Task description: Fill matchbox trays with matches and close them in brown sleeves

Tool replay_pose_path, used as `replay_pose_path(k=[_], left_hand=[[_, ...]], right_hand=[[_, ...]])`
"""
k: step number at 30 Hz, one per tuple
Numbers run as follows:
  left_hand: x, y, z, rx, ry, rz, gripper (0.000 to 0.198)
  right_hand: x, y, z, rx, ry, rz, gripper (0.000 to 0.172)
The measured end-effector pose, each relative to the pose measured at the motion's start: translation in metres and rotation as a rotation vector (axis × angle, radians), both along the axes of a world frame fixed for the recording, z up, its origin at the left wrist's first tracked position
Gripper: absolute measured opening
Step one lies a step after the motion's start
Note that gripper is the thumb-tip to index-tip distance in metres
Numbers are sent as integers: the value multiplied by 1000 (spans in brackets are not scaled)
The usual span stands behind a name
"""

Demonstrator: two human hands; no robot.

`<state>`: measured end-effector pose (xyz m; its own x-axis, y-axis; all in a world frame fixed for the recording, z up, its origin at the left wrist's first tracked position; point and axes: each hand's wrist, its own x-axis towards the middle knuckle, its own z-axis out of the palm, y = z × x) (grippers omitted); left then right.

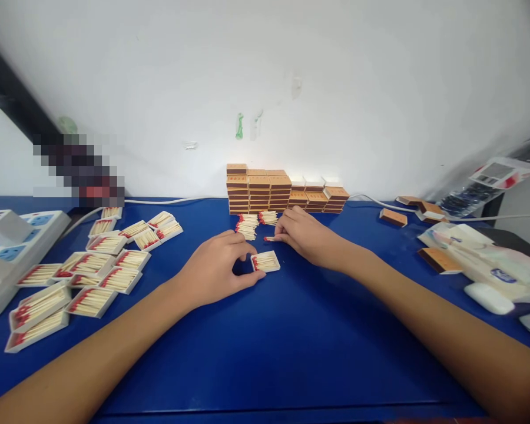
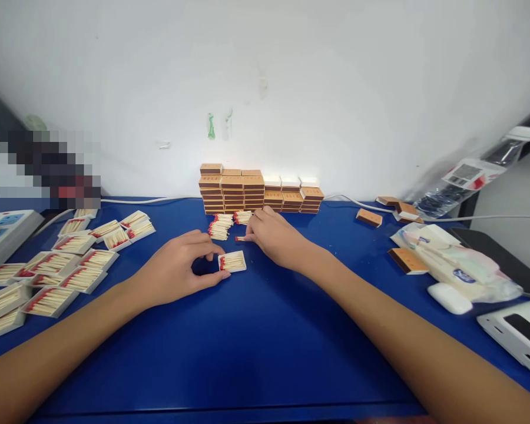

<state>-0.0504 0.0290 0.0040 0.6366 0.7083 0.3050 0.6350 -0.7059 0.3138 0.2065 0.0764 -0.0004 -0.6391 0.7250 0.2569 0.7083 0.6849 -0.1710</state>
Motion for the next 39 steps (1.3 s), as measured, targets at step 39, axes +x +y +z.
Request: replay_pose_path(k=[39], left_hand=[[0,0,3,10,21,-1,23]], right_hand=[[-25,-44,14,18,-83,114,19]])
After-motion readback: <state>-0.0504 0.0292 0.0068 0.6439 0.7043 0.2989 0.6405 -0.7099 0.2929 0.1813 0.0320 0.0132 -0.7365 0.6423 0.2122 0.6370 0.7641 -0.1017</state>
